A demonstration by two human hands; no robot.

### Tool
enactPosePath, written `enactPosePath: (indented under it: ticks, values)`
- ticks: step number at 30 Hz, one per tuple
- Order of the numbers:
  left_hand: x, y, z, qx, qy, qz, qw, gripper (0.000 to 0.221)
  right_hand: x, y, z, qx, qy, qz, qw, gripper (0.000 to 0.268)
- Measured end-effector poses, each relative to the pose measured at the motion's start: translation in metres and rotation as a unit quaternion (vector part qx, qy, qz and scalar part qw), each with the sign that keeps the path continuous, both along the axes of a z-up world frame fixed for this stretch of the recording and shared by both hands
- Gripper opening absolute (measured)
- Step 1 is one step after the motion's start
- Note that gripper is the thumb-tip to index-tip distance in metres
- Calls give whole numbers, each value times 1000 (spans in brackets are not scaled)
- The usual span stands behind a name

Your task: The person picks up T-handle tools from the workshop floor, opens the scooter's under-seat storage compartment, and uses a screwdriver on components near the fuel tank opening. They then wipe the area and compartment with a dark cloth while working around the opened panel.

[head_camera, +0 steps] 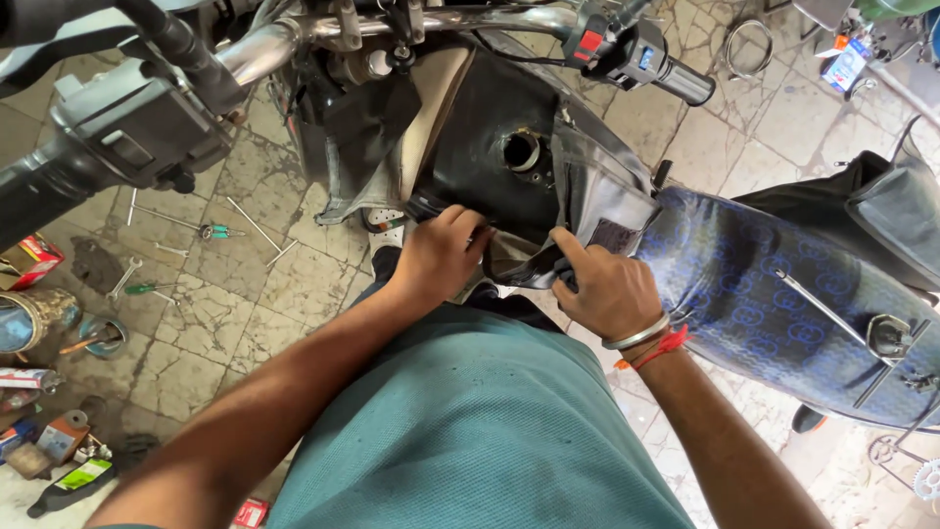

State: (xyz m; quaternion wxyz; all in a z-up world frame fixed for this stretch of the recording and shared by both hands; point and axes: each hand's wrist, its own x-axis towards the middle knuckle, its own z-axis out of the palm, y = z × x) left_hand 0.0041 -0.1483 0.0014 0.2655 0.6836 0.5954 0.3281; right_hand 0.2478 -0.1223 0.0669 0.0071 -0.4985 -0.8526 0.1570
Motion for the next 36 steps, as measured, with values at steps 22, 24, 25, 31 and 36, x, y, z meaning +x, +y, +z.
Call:
enactPosePath:
  ticks: [22,24,25,31,36]
  values:
    - [11,18,-16,-46,156,-38,986,21,6,1,28,-11,-19,-76,997,47]
    - [8,16,-16,-3,147,-48,988,23,6,1,28,-18,-18,-81,996,46]
    - [7,14,-14,-3,147,-47,988,23,6,1,27,-18,-18,-81,996,46]
    - [3,10,-4,81,5,-30,996,21,10,4,27,-22,-9,-85,996,48]
    - [3,20,14,-14,-155,5,988,15,13,7,27,-25,-7,-90,996,48]
